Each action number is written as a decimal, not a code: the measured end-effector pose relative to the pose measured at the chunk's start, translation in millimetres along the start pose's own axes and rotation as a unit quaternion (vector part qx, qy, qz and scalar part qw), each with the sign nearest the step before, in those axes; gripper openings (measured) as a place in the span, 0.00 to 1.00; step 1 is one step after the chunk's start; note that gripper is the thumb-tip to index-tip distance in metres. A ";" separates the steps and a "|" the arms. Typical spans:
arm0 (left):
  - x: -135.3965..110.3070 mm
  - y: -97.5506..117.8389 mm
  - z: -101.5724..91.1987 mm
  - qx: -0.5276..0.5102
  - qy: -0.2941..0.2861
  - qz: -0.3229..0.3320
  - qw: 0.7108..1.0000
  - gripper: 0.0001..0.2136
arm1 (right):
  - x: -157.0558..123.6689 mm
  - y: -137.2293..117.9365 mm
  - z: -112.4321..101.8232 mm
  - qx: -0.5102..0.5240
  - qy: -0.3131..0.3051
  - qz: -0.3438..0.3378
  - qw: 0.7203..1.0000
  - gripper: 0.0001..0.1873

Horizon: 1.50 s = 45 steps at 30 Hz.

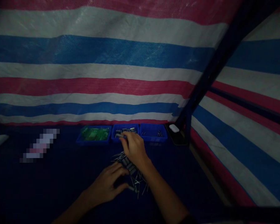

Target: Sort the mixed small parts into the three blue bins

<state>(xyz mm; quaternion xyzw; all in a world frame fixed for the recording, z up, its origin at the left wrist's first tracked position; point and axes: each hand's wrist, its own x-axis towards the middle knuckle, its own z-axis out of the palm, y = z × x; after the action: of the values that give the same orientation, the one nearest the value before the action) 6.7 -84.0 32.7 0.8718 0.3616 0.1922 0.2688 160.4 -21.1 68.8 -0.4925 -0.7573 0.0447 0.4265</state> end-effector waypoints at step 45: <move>0.0 -2.5 9.2 0.060 0.048 0.095 0.993 0.10 | -29.0 19.6 1.5 -0.135 0.018 0.057 0.989 0.14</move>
<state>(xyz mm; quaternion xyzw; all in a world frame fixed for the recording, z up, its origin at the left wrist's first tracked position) 10.3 -85.5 24.0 0.9063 0.3007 0.2367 0.1793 177.7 -33.3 40.9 -0.5885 -0.7191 -0.0425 0.3670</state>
